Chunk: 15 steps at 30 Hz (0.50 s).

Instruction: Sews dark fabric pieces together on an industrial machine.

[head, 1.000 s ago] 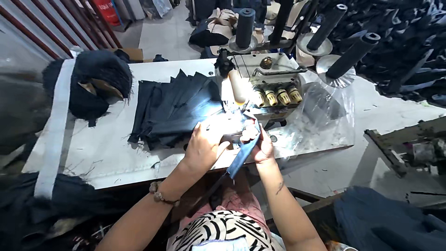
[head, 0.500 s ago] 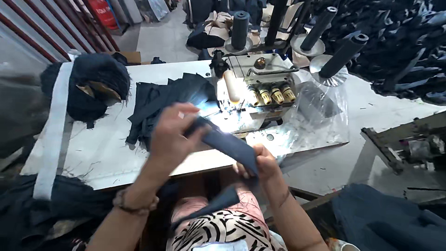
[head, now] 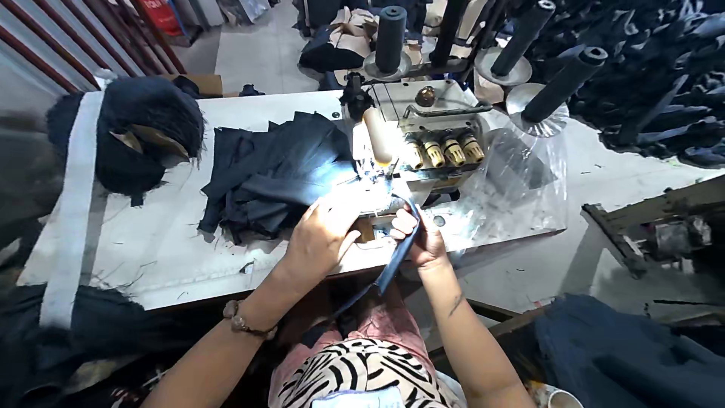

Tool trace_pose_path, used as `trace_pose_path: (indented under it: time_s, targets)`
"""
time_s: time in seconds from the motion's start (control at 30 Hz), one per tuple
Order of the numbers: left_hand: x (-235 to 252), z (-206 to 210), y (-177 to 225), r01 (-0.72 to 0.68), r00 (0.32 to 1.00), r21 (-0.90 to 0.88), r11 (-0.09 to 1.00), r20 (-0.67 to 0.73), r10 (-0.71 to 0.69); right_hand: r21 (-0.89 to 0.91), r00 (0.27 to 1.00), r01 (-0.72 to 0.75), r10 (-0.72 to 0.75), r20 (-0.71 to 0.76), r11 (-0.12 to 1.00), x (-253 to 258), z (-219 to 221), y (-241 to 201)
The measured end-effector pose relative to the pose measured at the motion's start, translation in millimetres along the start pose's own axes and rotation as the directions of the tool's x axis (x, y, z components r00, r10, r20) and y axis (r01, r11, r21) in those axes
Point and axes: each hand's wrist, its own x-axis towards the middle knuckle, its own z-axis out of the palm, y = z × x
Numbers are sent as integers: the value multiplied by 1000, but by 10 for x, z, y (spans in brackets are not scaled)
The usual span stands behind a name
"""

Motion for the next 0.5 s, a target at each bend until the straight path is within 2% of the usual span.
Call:
trace_pose_path:
  time_s: [0.1,0.23,0.33,0.4,0.5]
  targets:
    - [37,24,124,57,998,17,998,-32,-56,113,1000,9,-7,-14,994,104,65,6]
    - [76,97,212,113,992,21,993,-52,-112,150,988,52,-29,-154,987,182,166,58]
    - [164,161,196,107,991,14,994,-83,-105,69,968,57,-38,-246,996,178,214,70]
    - [247,172,151,97,991,-18,995,-91,-98,-16,971,52,-55,-232,999,153,213,78]
    - [307,80,90,129,991,-95,987,-10,-131,-310,987,-3,-47,-156,951,62,246,119]
